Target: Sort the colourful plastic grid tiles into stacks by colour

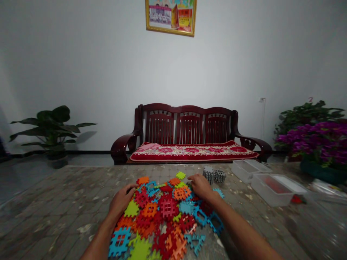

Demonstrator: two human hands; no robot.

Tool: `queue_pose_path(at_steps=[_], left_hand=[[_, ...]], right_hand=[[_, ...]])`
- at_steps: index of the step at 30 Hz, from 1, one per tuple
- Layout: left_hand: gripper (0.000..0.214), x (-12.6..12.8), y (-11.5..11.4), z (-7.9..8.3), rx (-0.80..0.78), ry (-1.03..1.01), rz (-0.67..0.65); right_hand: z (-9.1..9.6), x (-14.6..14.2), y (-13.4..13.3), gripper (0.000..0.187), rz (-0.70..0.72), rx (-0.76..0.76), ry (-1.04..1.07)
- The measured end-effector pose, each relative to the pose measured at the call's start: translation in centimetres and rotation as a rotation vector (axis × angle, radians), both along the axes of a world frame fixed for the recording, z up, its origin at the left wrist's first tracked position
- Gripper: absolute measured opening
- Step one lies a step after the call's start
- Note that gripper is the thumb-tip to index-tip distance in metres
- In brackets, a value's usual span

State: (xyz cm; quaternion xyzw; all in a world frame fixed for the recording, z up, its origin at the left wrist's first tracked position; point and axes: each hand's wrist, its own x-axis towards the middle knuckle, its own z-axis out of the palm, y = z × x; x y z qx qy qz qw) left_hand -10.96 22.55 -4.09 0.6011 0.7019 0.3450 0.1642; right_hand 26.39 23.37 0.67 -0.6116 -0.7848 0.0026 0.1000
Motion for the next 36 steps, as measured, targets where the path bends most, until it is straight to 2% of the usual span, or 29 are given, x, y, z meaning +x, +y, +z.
queue_pose_path(at_steps=[4,14,20,28,36], left_hand=[[0.037,-0.2,0.2,-0.2,-0.002,0.003,-0.013],[0.037,-0.5,0.5,-0.6,-0.015,0.030,-0.009],[0.039,-0.5,0.5,-0.6,-0.030,0.021,-0.008],[0.037,-0.3,0.2,-0.2,-0.021,0.016,-0.006],[0.038,-0.5,0.4,-0.5,-0.013,0.011,-0.019]], right_hand=[[1.1,-2.3,2.0,0.039,-0.045,-0.067,-0.088],[1.1,-4.4,3.6,0.039,-0.074,-0.150,-0.140],[1.6,-3.4,3.8,0.046,-0.026,-0.224,-0.131],[1.6,-1.3,4.6,0.046,0.024,-0.221,0.022],[1.5,-0.3,4.4,0.043,0.085,-0.082,0.226]])
